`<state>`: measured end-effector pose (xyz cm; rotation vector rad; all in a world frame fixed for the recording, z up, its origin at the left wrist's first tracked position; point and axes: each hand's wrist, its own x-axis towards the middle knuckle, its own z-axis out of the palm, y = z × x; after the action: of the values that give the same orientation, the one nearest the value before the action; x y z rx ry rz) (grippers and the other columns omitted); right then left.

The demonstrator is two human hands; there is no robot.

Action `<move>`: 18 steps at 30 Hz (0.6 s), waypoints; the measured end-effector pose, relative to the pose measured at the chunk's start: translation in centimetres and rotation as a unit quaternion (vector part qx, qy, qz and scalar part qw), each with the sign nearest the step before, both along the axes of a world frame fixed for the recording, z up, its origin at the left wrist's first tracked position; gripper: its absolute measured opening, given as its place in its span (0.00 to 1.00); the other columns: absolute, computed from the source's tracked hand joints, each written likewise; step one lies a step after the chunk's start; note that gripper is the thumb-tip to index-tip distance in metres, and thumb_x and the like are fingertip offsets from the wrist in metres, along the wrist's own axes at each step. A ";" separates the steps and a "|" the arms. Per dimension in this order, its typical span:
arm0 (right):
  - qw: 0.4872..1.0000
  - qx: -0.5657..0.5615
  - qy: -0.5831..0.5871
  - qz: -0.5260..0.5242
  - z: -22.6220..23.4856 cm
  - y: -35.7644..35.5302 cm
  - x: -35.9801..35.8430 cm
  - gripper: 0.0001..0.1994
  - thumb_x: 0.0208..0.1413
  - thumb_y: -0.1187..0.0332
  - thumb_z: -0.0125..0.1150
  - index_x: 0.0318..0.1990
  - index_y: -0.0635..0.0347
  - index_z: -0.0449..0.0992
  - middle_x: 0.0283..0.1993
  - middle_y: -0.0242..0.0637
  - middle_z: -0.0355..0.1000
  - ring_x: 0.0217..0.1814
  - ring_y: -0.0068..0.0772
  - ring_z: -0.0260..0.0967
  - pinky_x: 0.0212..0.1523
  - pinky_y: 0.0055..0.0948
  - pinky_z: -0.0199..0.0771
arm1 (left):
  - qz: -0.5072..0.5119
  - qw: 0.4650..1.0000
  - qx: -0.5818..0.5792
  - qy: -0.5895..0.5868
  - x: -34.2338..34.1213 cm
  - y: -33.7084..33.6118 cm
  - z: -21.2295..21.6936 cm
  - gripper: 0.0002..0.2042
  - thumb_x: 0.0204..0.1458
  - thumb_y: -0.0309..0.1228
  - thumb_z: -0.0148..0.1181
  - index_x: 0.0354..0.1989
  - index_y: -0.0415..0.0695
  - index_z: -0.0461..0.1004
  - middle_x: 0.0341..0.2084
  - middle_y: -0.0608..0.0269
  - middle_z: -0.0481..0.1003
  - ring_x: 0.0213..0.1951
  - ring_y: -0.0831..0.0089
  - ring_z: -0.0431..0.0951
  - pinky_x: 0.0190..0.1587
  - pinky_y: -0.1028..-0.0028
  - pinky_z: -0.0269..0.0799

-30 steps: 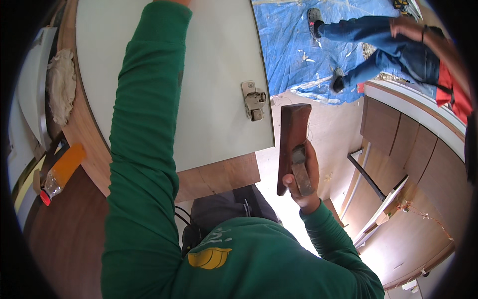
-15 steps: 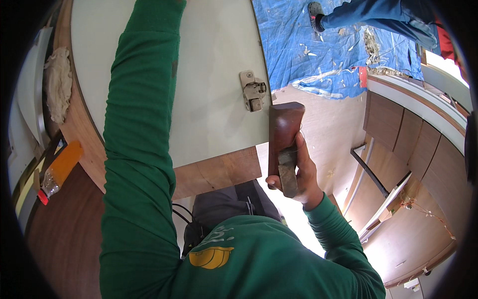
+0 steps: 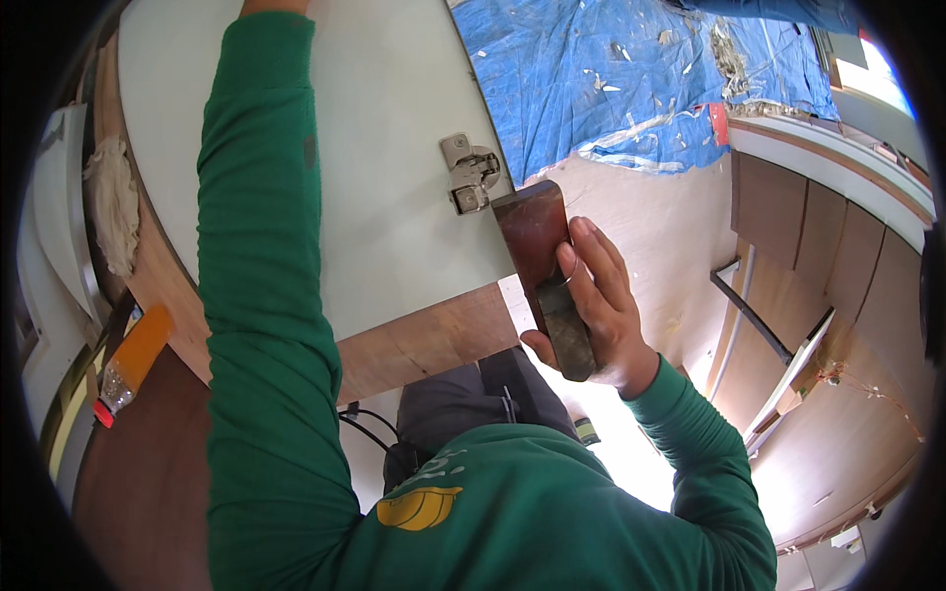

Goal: The person hammers a nail into a wooden board, then flips a white cabinet door and uses a hand plane to smooth its edge. The person repeatedly planes the door edge while holding it steady.

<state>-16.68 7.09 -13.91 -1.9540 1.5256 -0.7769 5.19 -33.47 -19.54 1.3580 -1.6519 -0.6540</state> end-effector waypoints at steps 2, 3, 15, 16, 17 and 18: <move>1.000 -0.012 -0.020 0.010 -0.8 0.3 -0.2 0.41 0.44 0.65 0.78 0.69 0.62 0.69 0.76 0.58 0.57 0.76 0.70 0.56 0.74 0.54 0.62 | -0.005 1.000 0.011 0.027 0.5 -0.8 -0.7 0.45 0.69 0.65 0.28 0.62 0.28 0.73 0.62 0.34 0.73 0.67 0.48 0.70 0.71 0.65 0.58; 1.000 -0.008 -0.008 0.008 -0.4 0.2 -0.2 0.40 0.44 0.65 0.77 0.69 0.62 0.69 0.76 0.58 0.58 0.77 0.69 0.56 0.74 0.55 0.61 | -0.006 0.999 0.016 0.033 0.3 -0.8 -0.8 0.46 0.69 0.65 0.28 0.62 0.27 0.73 0.62 0.35 0.73 0.67 0.49 0.70 0.71 0.66 0.58; 1.000 0.020 -0.002 0.024 -0.4 0.9 -0.3 0.36 0.46 0.66 0.74 0.66 0.63 0.72 0.74 0.55 0.63 0.79 0.65 0.55 0.76 0.54 0.58 | -0.031 0.997 0.008 0.072 0.3 -0.7 -1.0 0.45 0.69 0.65 0.31 0.64 0.27 0.70 0.64 0.37 0.71 0.68 0.53 0.69 0.72 0.67 0.57; 0.999 0.023 -0.003 0.025 -0.3 1.2 -0.1 0.36 0.46 0.66 0.74 0.66 0.63 0.73 0.74 0.55 0.63 0.78 0.64 0.56 0.76 0.54 0.58 | -0.024 0.997 0.011 0.073 0.7 -0.9 -1.1 0.45 0.69 0.64 0.31 0.64 0.28 0.71 0.64 0.37 0.71 0.68 0.52 0.69 0.72 0.67 0.57; 1.000 0.020 -0.002 0.024 -0.4 1.4 -0.1 0.36 0.45 0.66 0.74 0.66 0.64 0.72 0.74 0.55 0.63 0.78 0.64 0.56 0.76 0.54 0.58 | -0.021 0.998 0.006 0.055 0.6 -0.8 -0.9 0.45 0.69 0.65 0.30 0.64 0.28 0.71 0.64 0.36 0.71 0.68 0.51 0.69 0.72 0.66 0.57; 1.000 0.017 -0.002 0.023 -0.5 1.6 -0.1 0.36 0.45 0.67 0.74 0.66 0.64 0.72 0.74 0.55 0.63 0.78 0.64 0.57 0.75 0.53 0.58 | -0.018 0.999 0.002 0.037 0.3 -0.7 -0.8 0.45 0.69 0.65 0.30 0.63 0.29 0.72 0.64 0.36 0.71 0.68 0.50 0.69 0.72 0.66 0.57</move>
<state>-16.78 8.67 -14.43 -1.9558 1.4764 -0.7301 5.51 -34.15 -20.34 1.2953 -1.6196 -0.7201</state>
